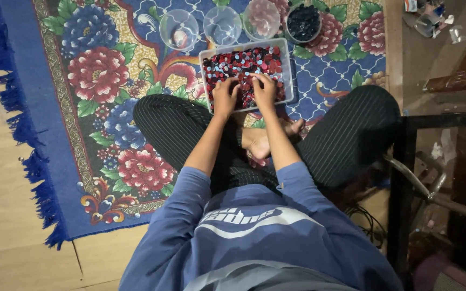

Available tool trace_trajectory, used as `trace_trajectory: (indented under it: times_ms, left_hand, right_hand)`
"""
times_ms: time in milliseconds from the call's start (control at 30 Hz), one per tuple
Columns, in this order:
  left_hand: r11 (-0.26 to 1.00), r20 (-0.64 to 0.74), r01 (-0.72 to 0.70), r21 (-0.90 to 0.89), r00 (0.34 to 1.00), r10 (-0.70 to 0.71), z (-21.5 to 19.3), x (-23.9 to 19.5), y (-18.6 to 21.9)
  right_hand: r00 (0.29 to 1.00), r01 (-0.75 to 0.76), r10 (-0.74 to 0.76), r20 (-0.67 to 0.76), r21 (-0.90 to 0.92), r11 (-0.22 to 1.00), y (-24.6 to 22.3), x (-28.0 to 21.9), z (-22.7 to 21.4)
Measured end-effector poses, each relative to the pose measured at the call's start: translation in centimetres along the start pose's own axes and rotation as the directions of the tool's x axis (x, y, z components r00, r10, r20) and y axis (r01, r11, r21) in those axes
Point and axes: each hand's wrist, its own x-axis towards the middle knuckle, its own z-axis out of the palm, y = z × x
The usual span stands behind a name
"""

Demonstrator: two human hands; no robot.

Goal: The person sits cross-legged on a rug and sorts small colorful buttons from a large plastic container into smaller bowls. They pick up buttons by hand and place them into separate bowls based on color.

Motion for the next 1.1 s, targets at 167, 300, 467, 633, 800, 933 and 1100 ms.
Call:
trace_trajectory:
  times_ms: [167, 300, 467, 633, 800, 933, 1100]
  left_hand:
    - [1.0, -0.011, 0.013, -0.011, 1.0, -0.013, 0.6, -0.1, -0.8]
    - [1.0, -0.02, 0.002, -0.013, 1.0, -0.002, 0.9, 0.2, -1.3]
    - [0.999, -0.004, 0.022, -0.032, 1.0, -0.022, 0.9, 0.2, -1.6]
    - [0.998, 0.008, 0.047, -0.037, 0.999, -0.047, 0.5, -0.2, -0.9]
    - [0.996, -0.026, 0.044, -0.073, 0.999, -0.046, 0.4, 0.2, -0.9]
    - [0.996, -0.029, 0.03, -0.081, 0.999, -0.033, 1.4, 0.4, -1.9]
    - [0.972, -0.101, -0.041, -0.233, 0.995, 0.017, -0.3, 0.1, 0.2]
  right_hand:
    - [1.0, -0.029, 0.029, -0.01, -0.011, 1.0, 0.3, -0.5, -0.1]
    - [0.985, -0.163, 0.168, -0.04, 0.113, 0.98, 1.1, -0.6, 0.0]
    - [0.967, -0.215, 0.232, -0.102, 0.155, 0.964, 4.5, 0.0, 1.7]
    - [0.948, -0.273, 0.287, -0.136, 0.113, 0.955, 5.0, 0.1, 1.6]
    - [0.904, -0.285, 0.168, -0.393, -0.259, 0.923, 10.0, 0.3, 4.6]
    - [0.899, -0.29, 0.201, -0.39, -0.184, 0.939, 8.5, 1.5, 5.8]
    - [0.984, -0.125, 0.095, -0.151, -0.206, 0.971, 4.8, 5.1, 3.9]
